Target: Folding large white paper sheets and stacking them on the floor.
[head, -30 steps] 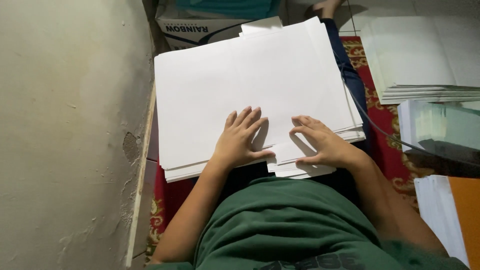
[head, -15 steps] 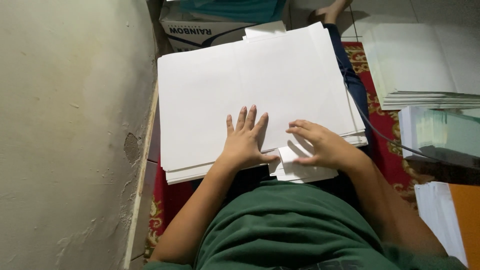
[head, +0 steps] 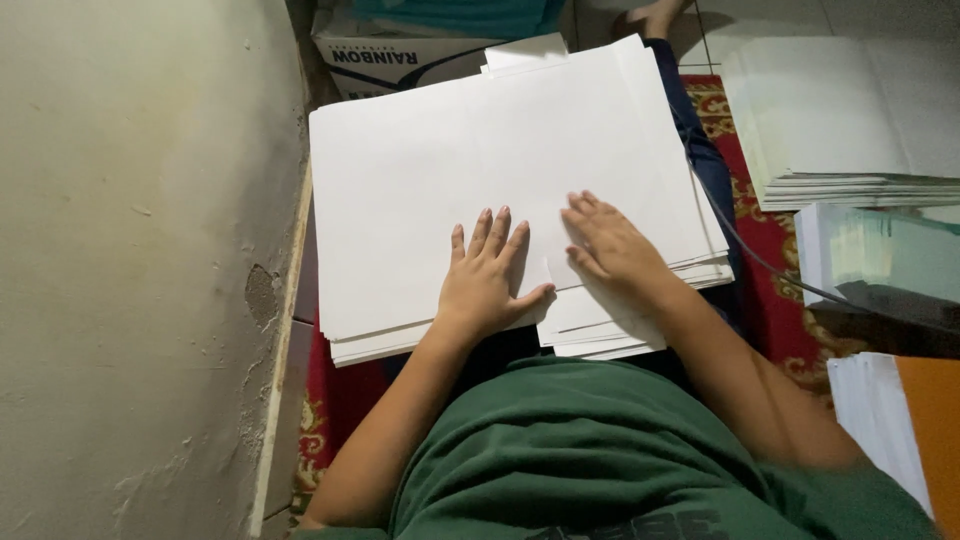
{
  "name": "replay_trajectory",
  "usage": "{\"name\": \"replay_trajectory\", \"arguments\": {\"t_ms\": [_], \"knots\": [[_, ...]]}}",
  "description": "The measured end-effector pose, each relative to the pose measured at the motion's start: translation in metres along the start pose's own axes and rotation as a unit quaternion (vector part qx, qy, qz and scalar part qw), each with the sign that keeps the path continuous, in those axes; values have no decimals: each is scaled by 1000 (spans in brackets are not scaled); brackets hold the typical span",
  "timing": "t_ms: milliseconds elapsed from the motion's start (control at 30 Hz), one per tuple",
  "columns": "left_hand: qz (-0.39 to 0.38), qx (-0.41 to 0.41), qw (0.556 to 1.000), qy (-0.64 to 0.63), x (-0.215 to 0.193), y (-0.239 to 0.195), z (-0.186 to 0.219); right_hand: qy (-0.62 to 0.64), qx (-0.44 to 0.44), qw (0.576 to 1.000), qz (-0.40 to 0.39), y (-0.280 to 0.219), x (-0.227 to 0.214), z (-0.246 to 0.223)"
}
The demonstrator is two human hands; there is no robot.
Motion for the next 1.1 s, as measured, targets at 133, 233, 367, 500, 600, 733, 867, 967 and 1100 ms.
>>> {"name": "replay_trajectory", "arguments": {"t_ms": [133, 233, 367, 500, 600, 733, 867, 967, 1100], "knots": [[4, -3, 1000, -8, -2, 0, 0, -50, 28, 998, -41, -12, 26, 46], [9, -3, 1000, 2, 1, -1, 1, -150, 14, 987, -63, -7, 32, 37], [15, -1, 1000, 12, 4, 2, 0, -139, -31, 988, -65, 15, 55, 16], [22, -6, 1000, 9, 10, 1, -6, -123, -47, 990, -53, 8, 28, -2], [37, -1, 999, 6, 8, 0, -6, -85, 59, 995, -13, 1, 19, 30], [36, -1, 999, 3, 13, -1, -7, -112, 57, 992, -26, 7, 30, 19], [56, 6, 998, 41, 24, 5, -12, -157, -61, 986, -1, 33, 72, 15], [63, 8, 996, 56, 32, 4, -17, -108, -51, 993, -24, 29, 47, -11], [82, 13, 995, 51, 35, 5, -22, -50, 69, 996, 7, 10, 10, 7]]}}
Point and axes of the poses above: each hand's wrist, its own y-axis towards the middle knuckle, its own x-axis out of the palm, z = x × y, the point moved 5 cm from there along y, towards the middle knuckle, and after that the axes turned 8 degrees about z, right-handed, at the moved point
